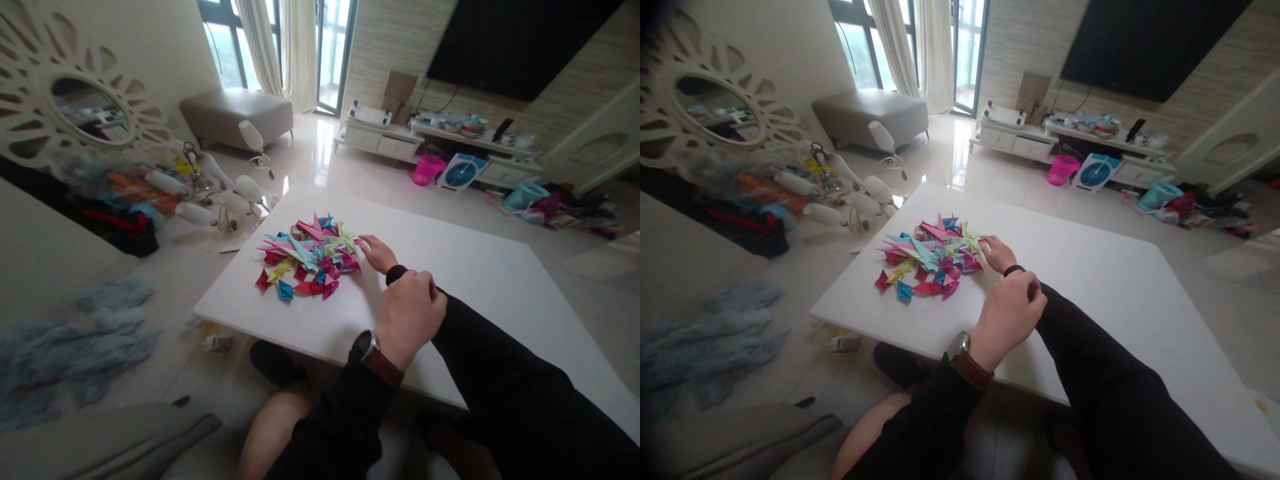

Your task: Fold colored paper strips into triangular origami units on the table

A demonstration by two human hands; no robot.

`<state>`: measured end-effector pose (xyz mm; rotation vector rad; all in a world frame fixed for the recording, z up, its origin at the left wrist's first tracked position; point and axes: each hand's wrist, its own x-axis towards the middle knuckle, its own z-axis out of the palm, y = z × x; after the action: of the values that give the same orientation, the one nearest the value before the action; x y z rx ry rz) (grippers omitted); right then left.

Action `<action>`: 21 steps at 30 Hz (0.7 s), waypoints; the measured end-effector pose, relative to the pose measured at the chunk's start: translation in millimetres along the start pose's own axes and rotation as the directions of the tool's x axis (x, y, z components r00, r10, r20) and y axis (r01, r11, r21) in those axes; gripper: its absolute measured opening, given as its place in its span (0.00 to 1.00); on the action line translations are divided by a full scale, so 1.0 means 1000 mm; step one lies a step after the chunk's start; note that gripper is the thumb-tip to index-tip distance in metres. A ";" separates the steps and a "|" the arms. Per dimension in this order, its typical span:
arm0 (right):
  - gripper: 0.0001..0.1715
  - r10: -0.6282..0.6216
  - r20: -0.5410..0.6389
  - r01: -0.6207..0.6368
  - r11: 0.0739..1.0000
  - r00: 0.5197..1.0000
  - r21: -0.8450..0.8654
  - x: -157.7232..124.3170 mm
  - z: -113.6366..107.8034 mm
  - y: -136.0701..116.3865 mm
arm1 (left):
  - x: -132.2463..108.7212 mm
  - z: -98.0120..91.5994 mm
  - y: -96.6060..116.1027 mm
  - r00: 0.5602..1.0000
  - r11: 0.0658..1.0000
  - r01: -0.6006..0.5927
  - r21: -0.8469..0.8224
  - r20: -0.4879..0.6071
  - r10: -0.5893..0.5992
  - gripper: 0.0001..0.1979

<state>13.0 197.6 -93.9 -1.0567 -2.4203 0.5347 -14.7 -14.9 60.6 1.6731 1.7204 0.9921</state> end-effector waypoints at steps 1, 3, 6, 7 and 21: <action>0.23 0.021 -0.011 -0.021 1.000 1.000 -0.007 -0.014 -0.011 0.001 | -0.001 -0.001 -0.001 1.000 1.000 -0.006 0.008 0.004 0.006 0.09; 0.23 0.050 -0.009 -0.050 0.999 0.999 0.015 -0.048 -0.037 0.000 | -0.002 -0.003 -0.002 1.000 0.999 -0.008 0.032 0.022 0.007 0.09; 0.20 0.048 0.094 -0.058 0.993 0.994 0.103 -0.111 -0.085 -0.017 | -0.004 -0.007 -0.005 0.999 0.998 0.003 0.070 0.050 -0.007 0.11; 0.15 0.067 0.116 -0.079 0.992 0.991 0.101 -0.134 -0.101 -0.027 | -0.005 -0.007 -0.006 0.998 0.997 0.006 0.076 0.062 -0.010 0.11; 0.34 -0.053 0.420 -0.029 0.982 0.906 0.185 -0.279 -0.104 -0.091 | 0.003 -0.047 -0.122 0.759 0.819 0.488 -0.301 -0.318 -0.568 0.12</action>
<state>185.8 -53.0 -28.8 -0.9172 -2.6698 1.0631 -125.5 -13.1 -9.4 0.7927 2.1028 1.2155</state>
